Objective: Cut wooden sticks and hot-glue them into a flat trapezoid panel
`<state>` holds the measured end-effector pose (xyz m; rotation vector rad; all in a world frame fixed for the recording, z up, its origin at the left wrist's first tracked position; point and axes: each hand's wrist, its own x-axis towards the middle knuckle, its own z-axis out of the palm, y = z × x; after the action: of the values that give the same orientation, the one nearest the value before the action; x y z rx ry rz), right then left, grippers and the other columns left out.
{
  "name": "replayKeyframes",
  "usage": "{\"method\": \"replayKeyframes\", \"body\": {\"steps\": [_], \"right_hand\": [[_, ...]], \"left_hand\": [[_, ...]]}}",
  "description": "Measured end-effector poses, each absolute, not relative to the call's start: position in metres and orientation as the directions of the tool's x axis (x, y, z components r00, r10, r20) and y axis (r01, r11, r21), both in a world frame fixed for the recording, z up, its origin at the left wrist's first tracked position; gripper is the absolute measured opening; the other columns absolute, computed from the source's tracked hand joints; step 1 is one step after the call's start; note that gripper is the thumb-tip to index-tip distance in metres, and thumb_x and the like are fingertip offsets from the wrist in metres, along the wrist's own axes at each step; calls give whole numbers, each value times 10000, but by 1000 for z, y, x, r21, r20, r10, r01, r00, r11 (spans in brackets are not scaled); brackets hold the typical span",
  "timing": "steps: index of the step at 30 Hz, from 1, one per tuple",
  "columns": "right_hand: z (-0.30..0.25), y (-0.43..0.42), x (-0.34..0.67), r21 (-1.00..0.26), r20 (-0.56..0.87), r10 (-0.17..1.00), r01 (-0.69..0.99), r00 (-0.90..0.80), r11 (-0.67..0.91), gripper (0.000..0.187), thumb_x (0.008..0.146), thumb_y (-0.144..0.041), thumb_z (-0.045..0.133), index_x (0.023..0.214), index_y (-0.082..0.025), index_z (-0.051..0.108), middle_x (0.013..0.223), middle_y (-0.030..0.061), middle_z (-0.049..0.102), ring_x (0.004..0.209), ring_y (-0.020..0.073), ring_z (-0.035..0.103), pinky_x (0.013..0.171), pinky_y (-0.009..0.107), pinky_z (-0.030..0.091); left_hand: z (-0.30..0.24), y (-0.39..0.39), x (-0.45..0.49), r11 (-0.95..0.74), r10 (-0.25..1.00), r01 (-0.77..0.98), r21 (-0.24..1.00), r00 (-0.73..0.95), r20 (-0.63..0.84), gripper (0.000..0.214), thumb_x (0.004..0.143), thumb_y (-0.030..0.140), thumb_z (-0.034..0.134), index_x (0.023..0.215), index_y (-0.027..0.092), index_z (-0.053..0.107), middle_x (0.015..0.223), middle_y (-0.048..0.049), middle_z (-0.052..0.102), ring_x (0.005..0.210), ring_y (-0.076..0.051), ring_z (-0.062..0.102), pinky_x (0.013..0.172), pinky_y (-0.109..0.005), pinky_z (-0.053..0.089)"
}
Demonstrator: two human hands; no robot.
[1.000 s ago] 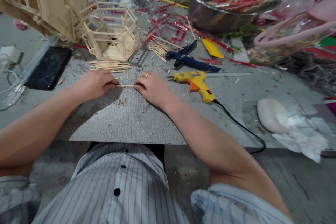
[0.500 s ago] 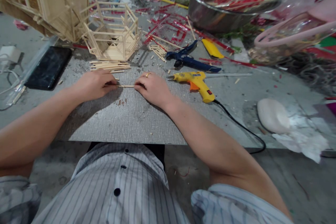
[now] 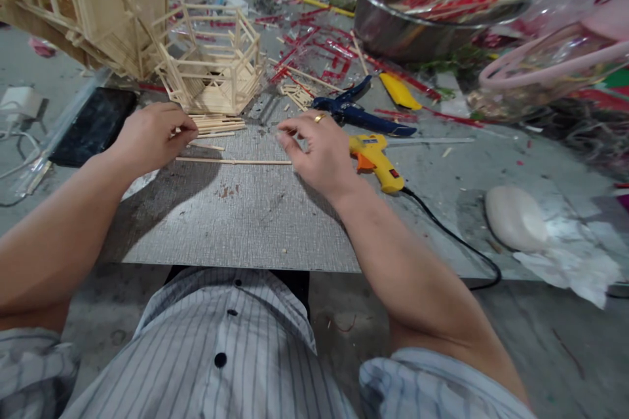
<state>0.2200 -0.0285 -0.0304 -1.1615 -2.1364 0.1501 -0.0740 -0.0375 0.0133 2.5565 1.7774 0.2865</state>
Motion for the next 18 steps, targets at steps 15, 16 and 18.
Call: {"method": "replayKeyframes", "body": {"steps": [15,16,18], "right_hand": [[-30,-20,233,-400,560,783,738,-273,543,292,997,-452,478,1030,-269,703,932,75,707,862,244,678,798,425,531],[-30,-20,233,-398,559,782,739,-274,544,285,992,-444,485,1021,-263,703,930,76,710,852,242,677,793,424,531],[-31,-20,232,-395,564,779,737,-276,548,273,981,-425,497,1001,-251,707,928,81,716,841,241,675,785,423,531]], "left_hand": [[3,-29,-84,-376,927,926,-31,376,-16,237,973,238,492,1019,167,714,1116,-94,693,1061,-227,545,883,-333,452],[2,-29,-83,-371,929,928,-31,371,-14,228,972,232,498,1015,162,711,1113,-95,692,1063,-227,541,884,-324,449],[3,-30,-82,-375,927,927,-17,375,1,223,979,221,489,996,151,701,1090,-88,693,1050,-212,533,893,-301,439]]}}
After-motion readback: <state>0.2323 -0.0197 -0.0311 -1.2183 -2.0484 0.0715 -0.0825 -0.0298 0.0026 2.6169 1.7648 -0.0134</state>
